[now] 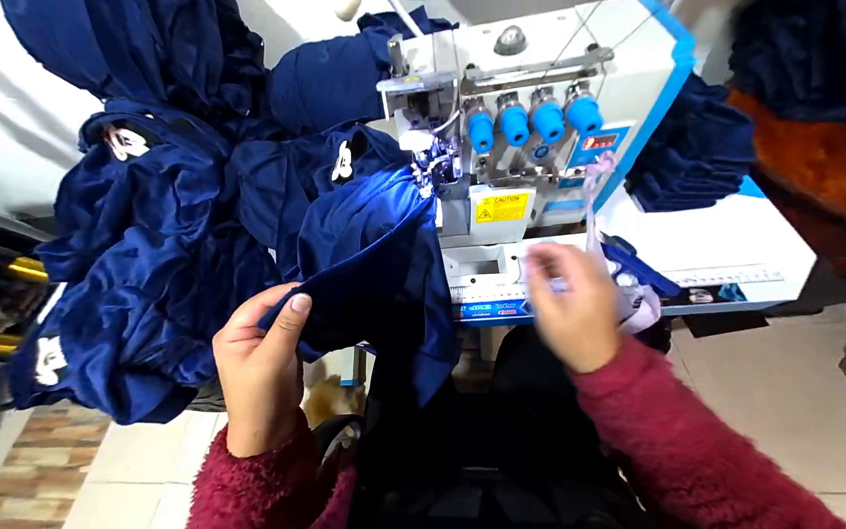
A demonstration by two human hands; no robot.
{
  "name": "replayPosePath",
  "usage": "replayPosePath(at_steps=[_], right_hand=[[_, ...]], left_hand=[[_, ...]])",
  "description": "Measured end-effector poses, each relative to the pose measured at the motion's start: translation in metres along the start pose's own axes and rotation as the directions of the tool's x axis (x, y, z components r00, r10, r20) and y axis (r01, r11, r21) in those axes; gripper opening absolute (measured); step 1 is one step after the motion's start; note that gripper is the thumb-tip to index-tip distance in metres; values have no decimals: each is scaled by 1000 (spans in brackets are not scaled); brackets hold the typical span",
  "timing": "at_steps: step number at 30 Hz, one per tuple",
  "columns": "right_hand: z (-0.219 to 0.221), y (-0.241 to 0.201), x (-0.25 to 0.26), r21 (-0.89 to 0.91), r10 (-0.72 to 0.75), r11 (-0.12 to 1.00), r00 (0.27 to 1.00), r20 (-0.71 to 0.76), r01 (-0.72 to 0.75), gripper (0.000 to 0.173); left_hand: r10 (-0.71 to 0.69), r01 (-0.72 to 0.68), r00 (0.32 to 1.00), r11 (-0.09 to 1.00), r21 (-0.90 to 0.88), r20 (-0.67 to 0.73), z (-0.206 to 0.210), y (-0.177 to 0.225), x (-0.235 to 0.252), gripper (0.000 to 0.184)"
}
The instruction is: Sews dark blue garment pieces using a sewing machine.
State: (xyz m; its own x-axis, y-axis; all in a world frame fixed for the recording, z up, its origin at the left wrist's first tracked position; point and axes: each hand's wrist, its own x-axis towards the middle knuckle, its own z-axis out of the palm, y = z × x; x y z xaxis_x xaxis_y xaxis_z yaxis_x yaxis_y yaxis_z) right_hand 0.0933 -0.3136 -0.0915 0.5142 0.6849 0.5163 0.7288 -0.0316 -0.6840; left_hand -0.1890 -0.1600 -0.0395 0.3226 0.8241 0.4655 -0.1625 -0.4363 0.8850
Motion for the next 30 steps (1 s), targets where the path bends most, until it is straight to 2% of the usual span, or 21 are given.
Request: replayPosePath(at_steps=[1, 3, 4, 6, 8, 9, 10, 12, 15, 16, 18, 19, 20, 21, 22, 23, 24, 25, 26, 28, 30], right_hand=[[21, -12, -3, 186, 62, 979, 988, 144, -88, 37], [53, -27, -3, 445, 175, 823, 903, 393, -353, 45], [61, -33, -1, 504, 191, 735, 852, 487, -453, 44], [61, -45, -3, 609, 125, 563, 786, 605, -559, 32], [51, -52, -18, 664, 13, 452, 749, 663, -596, 31], [46, -53, -27, 667, -25, 445, 736, 677, -598, 35], [43, -53, -36, 646, -29, 480, 725, 688, -594, 38], [41, -52, -51, 551, 62, 523, 674, 736, -650, 45], [41, -53, -60, 407, 220, 307, 480, 849, -860, 46], [41, -52, -63, 373, 208, 286, 437, 875, -883, 41], [37, -52, -66, 326, 121, 326, 381, 917, -888, 24], [35, -55, -66, 330, 80, 397, 391, 917, -856, 16], [32, -58, -67, 360, 48, 498, 439, 897, -789, 13], [29, -61, -69, 394, 35, 624, 528, 849, -675, 17], [26, -64, -73, 423, 19, 745, 650, 760, -516, 21], [23, -66, -77, 430, -26, 846, 782, 623, -314, 22], [20, -68, -80, 406, -106, 907, 873, 476, -112, 23], [18, -70, -84, 371, -188, 928, 912, 365, 43, 23], [17, -72, -87, 342, -253, 929, 917, 308, 141, 24], [19, -75, -93, 331, -329, 916, 900, 288, 229, 23], [26, -78, -96, 370, -376, 892, 880, 290, 260, 21]], left_hand=[[-8, 8, 1000, 1000, -4, 9, 1, 0, -1, 13], [-11, 10, 998, 1000, 20, 67, 5, 2, -5, 13], [8, -15, 994, 998, 66, 113, 7, 1, -8, 13], [82, -133, 971, 965, 226, 223, 11, -5, -20, 19], [65, -212, 926, 904, 370, 372, 14, -15, -39, 51], [22, -216, 898, 892, 396, 440, 17, -21, -48, 70], [-12, -211, 872, 893, 398, 489, 20, -28, -57, 79], [-99, -118, 846, 923, 366, 524, 26, -39, -69, 72], [-256, 169, 855, 960, 225, 451, 28, -38, -70, 58], [-311, 270, 853, 950, 156, 418, 27, -35, -67, 56], [-388, 397, 846, 916, 52, 366, 24, -30, -64, 54], [-394, 411, 849, 911, 29, 352, 23, -29, -64, 51], [-384, 402, 856, 915, 22, 347, 23, -29, -65, 46], [-357, 368, 865, 929, 36, 352, 24, -29, -66, 43], [-312, 306, 876, 949, 76, 367, 25, -31, -67, 42], [-253, 215, 885, 967, 139, 391, 27, -34, -67, 41], [-191, 109, 886, 971, 211, 422, 28, -38, -67, 40], [-139, 12, 885, 961, 277, 444, 29, -41, -68, 39], [-94, -64, 889, 943, 326, 448, 30, -42, -70, 38], [-12, -146, 920, 916, 373, 392, 30, -37, -71, 32], [74, -190, 944, 919, 346, 323, 28, -26, -70, 28]])
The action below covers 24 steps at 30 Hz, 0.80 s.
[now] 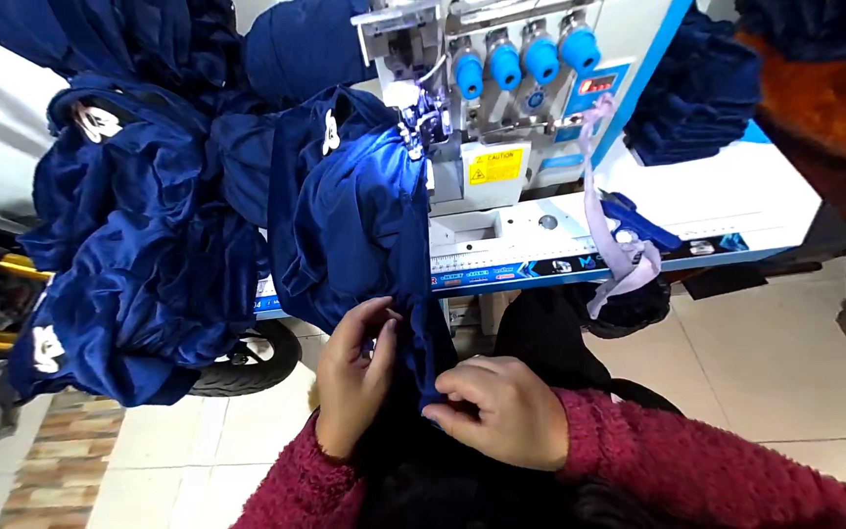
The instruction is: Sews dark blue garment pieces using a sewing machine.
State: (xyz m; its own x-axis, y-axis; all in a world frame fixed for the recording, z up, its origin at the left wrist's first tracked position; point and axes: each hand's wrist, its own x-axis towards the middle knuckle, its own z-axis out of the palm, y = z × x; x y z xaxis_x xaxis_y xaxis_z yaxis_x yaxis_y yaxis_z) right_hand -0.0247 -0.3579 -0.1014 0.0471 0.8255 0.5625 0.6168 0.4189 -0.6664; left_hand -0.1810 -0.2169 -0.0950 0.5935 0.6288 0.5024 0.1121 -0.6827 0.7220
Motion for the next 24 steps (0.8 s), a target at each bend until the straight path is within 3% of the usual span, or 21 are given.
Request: replayPosePath(at_steps=[3, 7, 9, 13, 15, 17, 19, 21, 24], right_hand=[[14, -4, 8, 36, -80, 996, 997, -4, 80, 21], [30, -4, 12, 9, -90, 996, 996, -14, 90, 20], [31, -1, 12, 26, -100, 995, 995, 13, 100, 20], [23, 6, 13, 126, -146, 983, 984, 101, 133, 28], [9, 13, 13, 44, -136, 990, 991, -6, 136, 32], [-22, 27, 14, -209, -77, 978, 962, -264, 21, 27], [-67, 54, 17, -410, -37, 892, 873, -486, -190, 23], [-111, 83, 18, -502, 77, 756, 820, -567, -419, 35], [-146, 106, 10, -504, 401, 535, 729, -554, -677, 66]], left_hand=[[27, -30, 999, 997, -76, -35, -8, 18, 0, 26], [-212, 240, 968, 936, -257, 132, -10, 31, -2, 43], [-290, 319, 947, 895, -313, 136, -9, 30, -1, 45], [-411, 407, 904, 748, -525, 116, -7, 29, 0, 35], [-409, 405, 900, 662, -631, 148, -6, 23, 0, 32], [-360, 371, 917, 613, -697, 172, -5, 18, 1, 31], [-328, 351, 928, 604, -715, 178, -4, 18, 3, 30], [-317, 348, 930, 596, -724, 187, -3, 19, 5, 31], [-307, 353, 929, 556, -753, 208, 0, 17, 9, 33]])
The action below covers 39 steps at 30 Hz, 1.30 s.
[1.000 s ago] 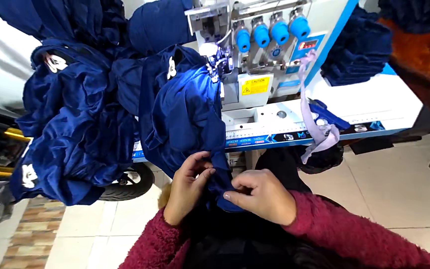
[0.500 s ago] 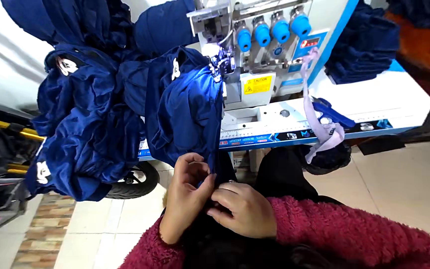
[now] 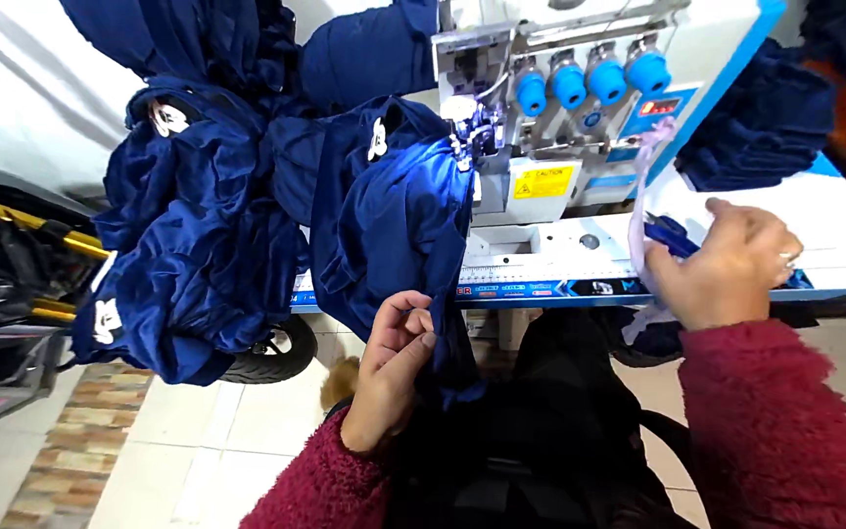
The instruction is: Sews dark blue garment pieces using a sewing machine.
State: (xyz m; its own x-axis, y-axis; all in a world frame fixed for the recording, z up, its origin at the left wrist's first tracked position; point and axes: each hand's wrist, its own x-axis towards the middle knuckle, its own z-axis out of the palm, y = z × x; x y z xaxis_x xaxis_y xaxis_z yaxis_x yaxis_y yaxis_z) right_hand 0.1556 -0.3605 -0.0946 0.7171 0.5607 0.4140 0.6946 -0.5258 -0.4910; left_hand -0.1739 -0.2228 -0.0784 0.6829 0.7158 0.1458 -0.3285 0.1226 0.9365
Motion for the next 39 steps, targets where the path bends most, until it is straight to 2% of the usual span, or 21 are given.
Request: replayPosePath(at_steps=[2, 5, 7, 8, 10, 12, 13, 15, 17, 19, 21, 27, 29, 32, 33, 34, 36, 39], right_hand=[[4, 9, -1, -90, 73, 994, 992, 98, -64, 63], [7, 8, -3, -145, 98, 986, 985, 143, -77, 50], [5, 6, 1, -147, 129, 983, 979, 156, -106, 51], [4, 5, 3, -124, 142, 984, 981, 134, -125, 53], [-2, 1, 2, -10, 128, 992, 992, -5, -128, 56], [-4, -10, -8, 143, -15, 989, 981, -191, 43, 52], [-4, -21, -17, 224, -127, 959, 969, -213, 175, 50], [4, -57, -43, 411, -373, 827, 922, -109, 383, 51], [26, -89, -65, 533, -565, 691, 825, -24, 488, 53], [51, -104, -74, 569, -649, 620, 760, -14, 540, 48], [64, -109, -76, 576, -666, 604, 746, -14, 551, 49], [69, -121, -75, 604, -679, 571, 733, -34, 557, 50], [65, -120, -76, 636, -611, 584, 789, -65, 505, 45], [49, -100, -59, 698, -349, 655, 935, -61, 290, 40], [46, -89, -48, 682, -263, 683, 960, -102, 260, 38], [42, -77, -35, 613, -221, 746, 965, -142, 261, 39], [32, -52, -14, 347, -212, 905, 968, -135, 247, 46], [18, -25, 3, 3, -172, 985, 980, 99, 173, 56]], left_hand=[[5, -4, 1000, 999, -34, 16, 0, -3, 1, 33], [5, -4, 999, 999, -36, 39, 0, -4, 2, 35], [-1, 3, 999, 999, -39, 51, -1, -4, 2, 35], [-3, 5, 998, 999, -38, 55, -1, -4, 3, 35], [-4, 6, 999, 999, -40, 53, -1, -3, 3, 35], [-5, 8, 999, 999, -46, 53, -2, -4, 3, 34], [-7, 10, 999, 999, -46, 54, -3, -5, 3, 34], [-12, 15, 998, 999, -49, 56, -3, -6, 3, 36], [-15, 18, 998, 999, -50, 61, -2, -6, 4, 37], [-13, 16, 998, 999, -48, 59, 0, -6, 5, 37], [-9, 13, 998, 998, -54, 65, -1, -5, 6, 36], [-23, 29, 995, 997, -65, 93, 0, -7, 8, 35], [-26, 32, 995, 997, -68, 92, -1, -8, 8, 36], [-24, 29, 997, 997, -65, 77, -3, -8, 6, 36], [-20, 25, 997, 998, -63, 75, -3, -7, 6, 36], [-14, 19, 997, 998, -57, 75, -4, -8, 6, 36], [10, -9, 997, 1000, -22, 80, -3, -8, 6, 36], [88, -99, 992, 987, 129, 88, -2, -8, 5, 38]])
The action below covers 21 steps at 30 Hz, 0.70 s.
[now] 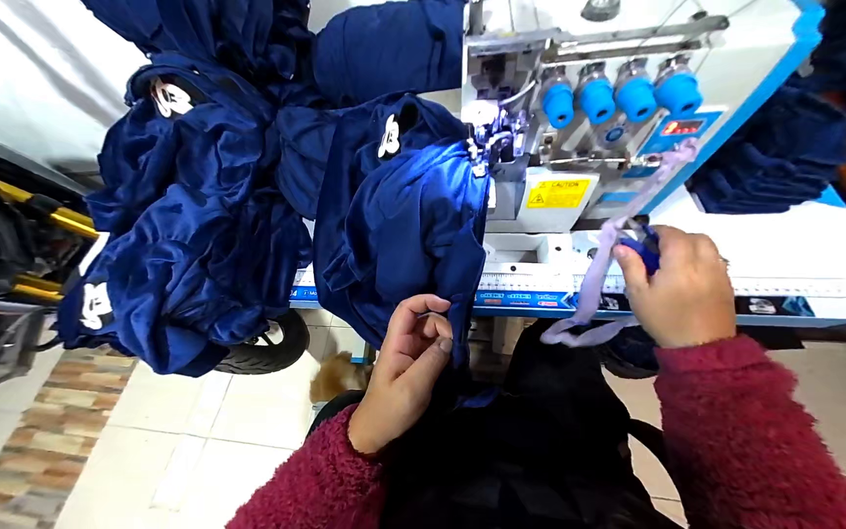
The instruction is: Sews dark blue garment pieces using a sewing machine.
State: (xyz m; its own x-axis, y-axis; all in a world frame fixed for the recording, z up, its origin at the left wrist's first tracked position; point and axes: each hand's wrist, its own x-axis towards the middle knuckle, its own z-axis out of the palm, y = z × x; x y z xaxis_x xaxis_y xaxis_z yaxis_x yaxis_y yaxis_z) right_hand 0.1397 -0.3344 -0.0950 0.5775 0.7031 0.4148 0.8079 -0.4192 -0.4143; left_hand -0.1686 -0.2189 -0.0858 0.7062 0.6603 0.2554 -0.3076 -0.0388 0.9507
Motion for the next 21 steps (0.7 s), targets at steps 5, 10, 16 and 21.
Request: replayPosePath(at_steps=[5, 10, 16, 21], right_hand=[[-3, 9, -3, -63, 66, 996, 996, 61, -62, 55], [0, -69, -63, 358, -369, 858, 927, -70, 369, 42], [30, -129, -110, 680, -705, 635, 634, 318, 366, 41], [10, -158, -109, 850, -631, 494, 596, 496, -184, 34]], left_hand=[[48, -46, 999, 970, 239, -2, 0, 5, -9, 54], [17, -2, 998, 974, 228, -65, -3, 7, -17, 51], [55, -40, 997, 955, 295, -45, -6, 20, -23, 46], [313, -214, 950, 661, 719, -5, -38, 25, -80, 26]])
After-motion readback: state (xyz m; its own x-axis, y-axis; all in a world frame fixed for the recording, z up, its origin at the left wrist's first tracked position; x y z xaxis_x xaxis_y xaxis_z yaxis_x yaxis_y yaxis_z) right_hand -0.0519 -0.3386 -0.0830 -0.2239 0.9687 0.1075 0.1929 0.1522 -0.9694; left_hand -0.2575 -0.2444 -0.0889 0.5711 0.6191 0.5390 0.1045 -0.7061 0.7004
